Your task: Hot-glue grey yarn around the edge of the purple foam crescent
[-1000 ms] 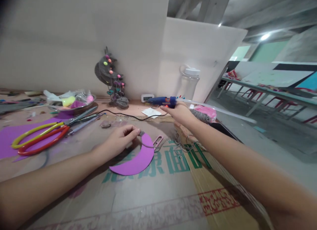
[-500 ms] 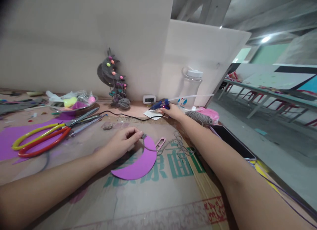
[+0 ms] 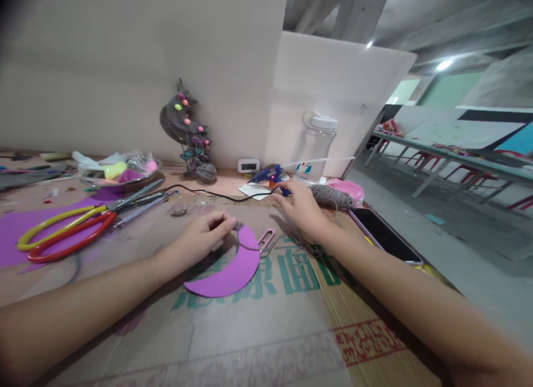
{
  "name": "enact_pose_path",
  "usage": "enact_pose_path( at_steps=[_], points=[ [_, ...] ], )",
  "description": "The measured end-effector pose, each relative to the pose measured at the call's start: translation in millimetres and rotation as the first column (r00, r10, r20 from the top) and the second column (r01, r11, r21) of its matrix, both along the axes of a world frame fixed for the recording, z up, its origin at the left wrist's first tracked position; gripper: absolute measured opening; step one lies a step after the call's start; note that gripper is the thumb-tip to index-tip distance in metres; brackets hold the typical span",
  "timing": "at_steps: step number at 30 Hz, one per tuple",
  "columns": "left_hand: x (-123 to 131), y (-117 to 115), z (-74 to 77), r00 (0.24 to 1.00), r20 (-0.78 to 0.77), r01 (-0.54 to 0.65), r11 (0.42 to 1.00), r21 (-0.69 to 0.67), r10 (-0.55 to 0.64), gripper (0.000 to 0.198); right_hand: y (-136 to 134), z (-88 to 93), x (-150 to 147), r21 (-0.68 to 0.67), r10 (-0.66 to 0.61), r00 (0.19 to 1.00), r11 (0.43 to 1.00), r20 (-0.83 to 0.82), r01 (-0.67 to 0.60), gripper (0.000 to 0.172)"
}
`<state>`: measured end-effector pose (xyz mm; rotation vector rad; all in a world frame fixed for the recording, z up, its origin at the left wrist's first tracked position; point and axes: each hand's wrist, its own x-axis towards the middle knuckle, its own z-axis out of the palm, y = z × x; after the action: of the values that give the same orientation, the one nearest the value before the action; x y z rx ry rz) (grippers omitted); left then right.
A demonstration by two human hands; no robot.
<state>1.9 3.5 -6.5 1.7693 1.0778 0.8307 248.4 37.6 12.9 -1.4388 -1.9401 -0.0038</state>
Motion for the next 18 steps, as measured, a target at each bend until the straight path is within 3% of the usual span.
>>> enact_pose_path(
  at_steps=[1, 3, 6, 9, 11, 13, 16, 18],
  points=[
    [0, 1, -0.7, 1.000, -0.001, 0.001, 1.000, 0.021, -0.001, 0.037, -14, 1.0, -6, -0.039, 0.047, 0.998, 0.998, -0.031, -0.049, 0.026],
    [-1, 2, -1.5, 1.000, -0.010, -0.002, 0.998, 0.066, 0.002, 0.036, -42, 2.1, -20, -0.243, 0.104, 0.975, 0.958, -0.197, -0.151, 0.023],
    [-2, 2, -1.3, 0.999, -0.025, -0.018, 0.993, 0.114, 0.021, 0.035, -73, 1.4, -39, -0.467, 0.096, 0.862, 0.808, -0.497, -0.360, 0.041],
    [-2, 2, -0.1, 0.998, -0.044, -0.037, 0.992, 0.123, 0.043, 0.034, -84, 1.8, -47, -0.593, 0.061, 0.867, 0.706, -0.494, -0.388, 0.047],
    [-2, 2, 0.9, 0.997, -0.051, -0.049, 0.989, 0.139, 0.057, 0.033, -84, 3.1, -45, -0.596, 0.095, 0.900, 0.718, -0.426, -0.358, 0.044],
    [-2, 2, 2.3, 0.997, -0.053, -0.052, 0.987, 0.154, 0.061, 0.032, -81, 4.2, -41, -0.534, 0.165, 0.934, 0.783, -0.316, -0.319, 0.039],
    [-2, 1, 4.7, 0.997, -0.055, -0.042, 0.988, 0.152, 0.051, 0.030, -79, 3.4, -36, -0.337, 0.241, 0.970, 0.910, -0.040, -0.240, 0.034],
    [-2, 0, 5.5, 0.997, -0.058, -0.038, 0.988, 0.150, 0.047, 0.031, -80, 1.7, -34, -0.163, 0.252, 0.956, 0.960, 0.153, -0.227, 0.024]
  ],
)
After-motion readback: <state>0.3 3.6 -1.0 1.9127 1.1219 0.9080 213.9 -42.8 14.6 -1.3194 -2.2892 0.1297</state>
